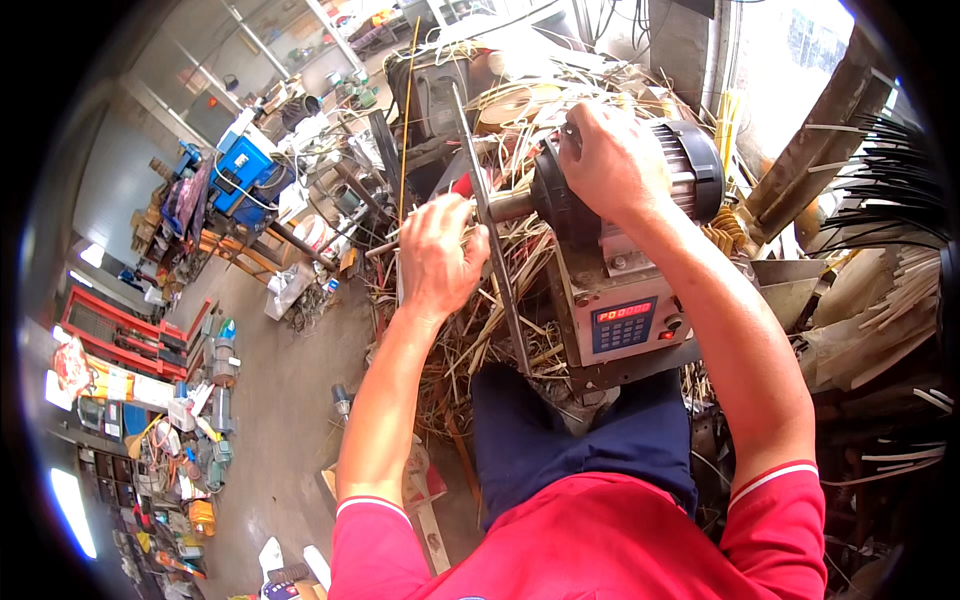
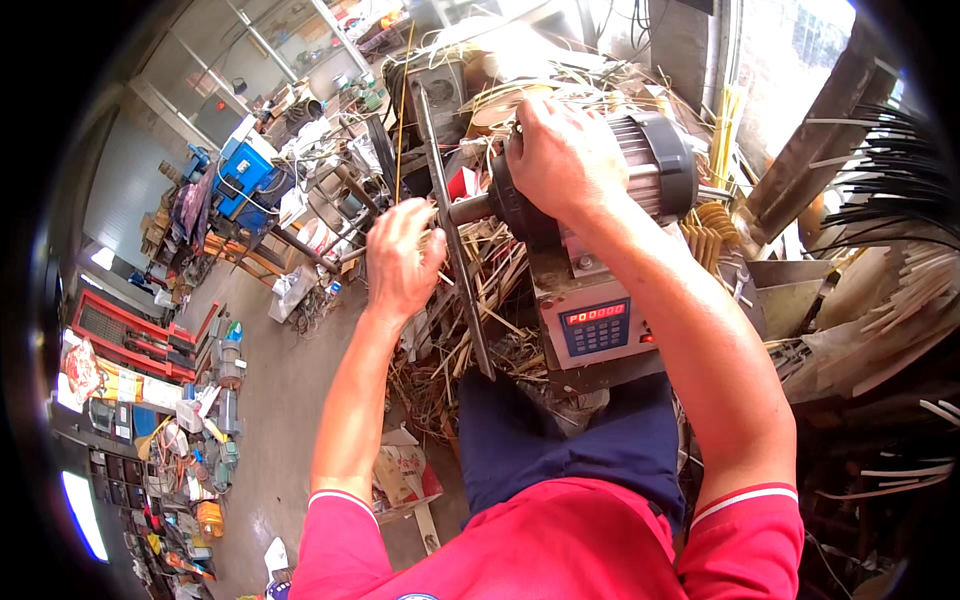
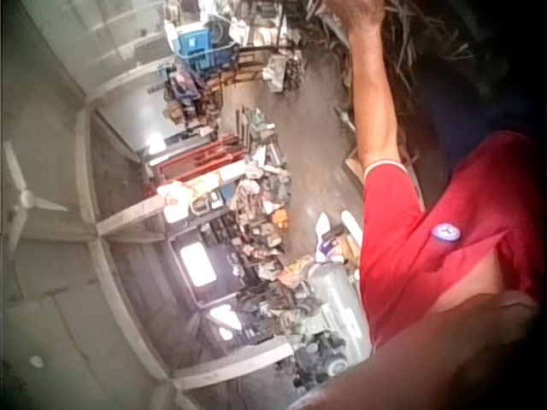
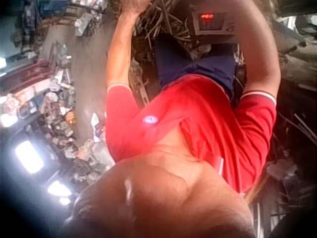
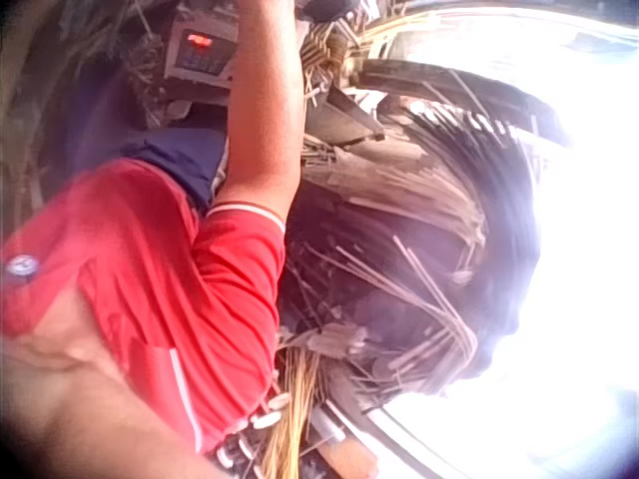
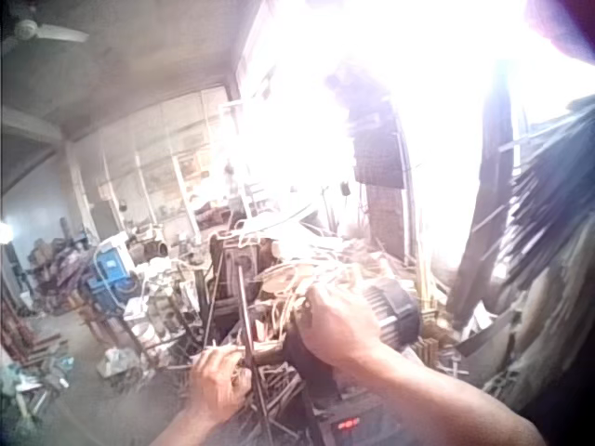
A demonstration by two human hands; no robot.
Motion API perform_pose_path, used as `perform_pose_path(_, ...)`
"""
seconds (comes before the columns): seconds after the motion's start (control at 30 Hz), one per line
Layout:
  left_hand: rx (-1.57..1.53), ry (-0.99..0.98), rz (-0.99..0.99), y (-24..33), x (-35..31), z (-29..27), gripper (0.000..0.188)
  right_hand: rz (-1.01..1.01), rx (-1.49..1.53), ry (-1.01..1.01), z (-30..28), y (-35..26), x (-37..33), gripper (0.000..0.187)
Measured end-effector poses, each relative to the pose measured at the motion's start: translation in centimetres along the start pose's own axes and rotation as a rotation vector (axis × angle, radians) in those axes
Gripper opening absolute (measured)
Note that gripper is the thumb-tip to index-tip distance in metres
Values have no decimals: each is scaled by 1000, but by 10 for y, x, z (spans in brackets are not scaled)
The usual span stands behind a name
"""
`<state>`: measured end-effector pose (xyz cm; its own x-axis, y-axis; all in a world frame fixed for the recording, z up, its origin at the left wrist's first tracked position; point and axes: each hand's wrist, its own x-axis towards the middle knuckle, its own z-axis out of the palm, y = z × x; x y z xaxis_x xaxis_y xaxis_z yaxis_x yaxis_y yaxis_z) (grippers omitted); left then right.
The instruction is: The person uses a wrench to tighten a bolt on a motor assembly, then handles a bundle of thin sticks and a yellow ribbed component, placing them onto the machine's shaft. The person continues to adjust the assembly with the wrench and their hands.
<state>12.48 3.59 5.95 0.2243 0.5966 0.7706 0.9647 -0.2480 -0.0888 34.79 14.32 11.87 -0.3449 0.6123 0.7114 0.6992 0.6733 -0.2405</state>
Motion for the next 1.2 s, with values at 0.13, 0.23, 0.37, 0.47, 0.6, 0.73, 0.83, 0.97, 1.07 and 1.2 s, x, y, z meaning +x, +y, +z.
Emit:
perform_pose_path(0.13, -138, 23, -37, -3, -10, -10, 21, 16, 8, -15, -2, 0, 1, 22)
perform_pose_path(0.23, -32, -3, -81, 2, -2, 4, 24, 26, 17, -15, -6, 0, 1, 22)
perform_pose_path(0.37, -144, -37, -116, 2, -3, -9, 25, 3, 20, 2, 1, 2, 0, 22)
perform_pose_path(0.47, -50, 0, -126, 2, 2, 0, 26, 43, 15, -8, -3, -4, 0, 23)
perform_pose_path(0.6, -76, -31, -77, -2, -1, 0, 28, 26, 4, 15, 2, 5, 1, 24)
perform_pose_path(0.73, 27, 70, -92, 4, 7, 10, 30, 53, 5, -14, -2, 1, 2, 23)
perform_pose_path(0.83, -34, 53, -93, 6, -3, 8, 23, -3, 12, 37, 5, 1, 2, 22)
perform_pose_path(0.97, -244, 173, -69, 38, -20, -16, 12, 7, 14, 55, 5, 4, 0, 21)
perform_pose_path(1.07, -637, 68, -733, 34, -53, 5, 31, 2, 20, 56, 5, 1, 1, 22)
perform_pose_path(1.2, -1314, 68, -1243, 27, -35, 28, 42, 21, 13, 42, 8, 1, 1, 23)
